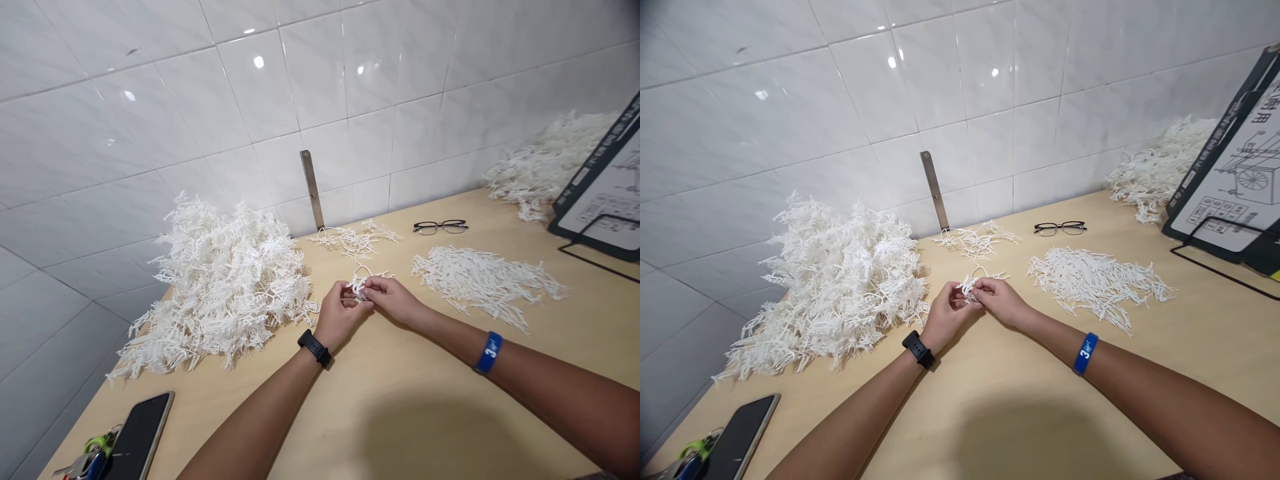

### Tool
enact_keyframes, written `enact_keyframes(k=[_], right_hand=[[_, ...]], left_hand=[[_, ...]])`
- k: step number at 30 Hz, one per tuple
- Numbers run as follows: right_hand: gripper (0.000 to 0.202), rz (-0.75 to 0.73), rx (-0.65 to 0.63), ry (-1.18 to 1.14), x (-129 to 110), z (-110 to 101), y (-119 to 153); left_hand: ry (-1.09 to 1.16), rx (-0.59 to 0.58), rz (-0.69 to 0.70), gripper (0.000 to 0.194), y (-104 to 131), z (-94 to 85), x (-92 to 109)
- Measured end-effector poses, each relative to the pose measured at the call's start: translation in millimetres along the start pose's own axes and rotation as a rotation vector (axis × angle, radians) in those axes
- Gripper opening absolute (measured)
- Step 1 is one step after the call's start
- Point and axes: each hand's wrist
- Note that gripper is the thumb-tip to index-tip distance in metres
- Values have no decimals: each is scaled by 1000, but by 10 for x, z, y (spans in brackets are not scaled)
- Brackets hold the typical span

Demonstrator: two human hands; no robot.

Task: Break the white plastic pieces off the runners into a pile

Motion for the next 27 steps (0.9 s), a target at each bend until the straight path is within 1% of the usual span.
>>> enact_keyframes(k=[3,5,8,11,14,18,21,24,27], right_hand=[[37,8,-13,-5,-3,-15,3],[38,11,-14,2,-11,-22,7],[38,15,-18,35,-24,-24,14],[35,6,-33,80,-26,-27,22],[31,4,-47,131,-22,-36,32],[31,11,-92,194,-31,-39,51],[33,23,-129,296,-45,-32,60],[33,43,-137,432,-45,-37,60],[34,7,-185,500,-41,-49,55]], left_hand=[[-8,23,15,15,-5,-13,16],[30,59,12,10,-20,-30,18],[84,74,-8,11,-42,-54,10],[58,74,-5,11,-48,-68,-6],[22,54,-7,11,-50,-80,-26],[41,18,-8,15,-56,-91,-48],[40,-8,11,16,-51,-87,-52],[2,-37,42,14,-36,-84,-46],[-61,-73,45,13,-24,-92,-47]])
Point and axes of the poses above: each hand's wrist, its own y-axis away from the middle knuckle, its own z-axis out of the palm, x = y × z, and after that the axes turned 14 degrees about -x, right-handed
